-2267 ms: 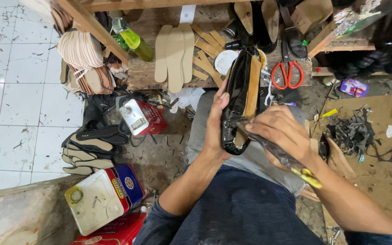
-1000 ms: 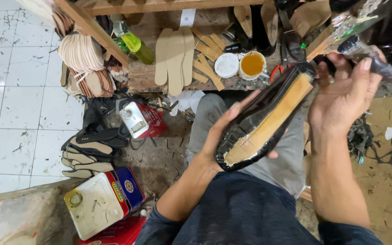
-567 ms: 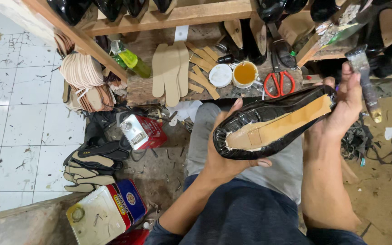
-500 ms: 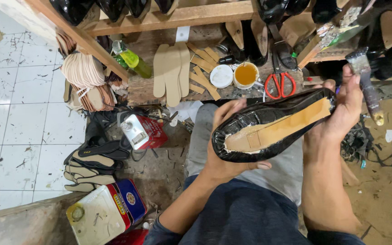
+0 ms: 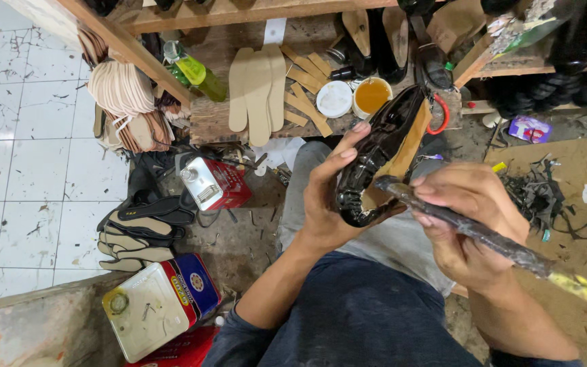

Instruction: The person applies glue to the sole of a black high-heeled shoe using a brush. They repeatedly dip the brush into a container of glue and spread it along the shoe's sole, then place the shoe on a shelf and pick up another shoe to continue the process.

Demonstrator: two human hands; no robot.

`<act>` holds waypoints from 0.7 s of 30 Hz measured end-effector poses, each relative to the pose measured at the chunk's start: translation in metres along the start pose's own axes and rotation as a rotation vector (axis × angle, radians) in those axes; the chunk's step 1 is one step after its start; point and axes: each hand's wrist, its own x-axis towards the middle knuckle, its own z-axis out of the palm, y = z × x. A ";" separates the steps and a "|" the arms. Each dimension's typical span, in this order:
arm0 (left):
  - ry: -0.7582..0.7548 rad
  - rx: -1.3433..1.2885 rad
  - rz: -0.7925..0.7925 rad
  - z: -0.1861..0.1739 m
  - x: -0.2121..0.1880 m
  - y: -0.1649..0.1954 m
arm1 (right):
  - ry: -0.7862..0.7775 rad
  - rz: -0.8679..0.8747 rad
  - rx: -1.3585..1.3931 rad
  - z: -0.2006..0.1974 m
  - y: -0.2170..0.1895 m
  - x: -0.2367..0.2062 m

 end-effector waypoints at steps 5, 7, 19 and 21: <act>0.009 0.058 0.010 -0.004 0.002 0.002 | -0.154 -0.016 0.004 -0.001 -0.024 0.026; -0.001 0.075 0.026 -0.006 0.002 0.003 | -0.131 -0.016 -0.034 -0.001 -0.025 0.028; -0.059 0.217 0.021 -0.015 0.005 0.011 | -0.059 0.059 0.028 0.000 -0.019 0.017; -0.063 0.229 0.021 -0.016 0.005 0.012 | -0.060 0.069 0.039 0.000 -0.019 0.016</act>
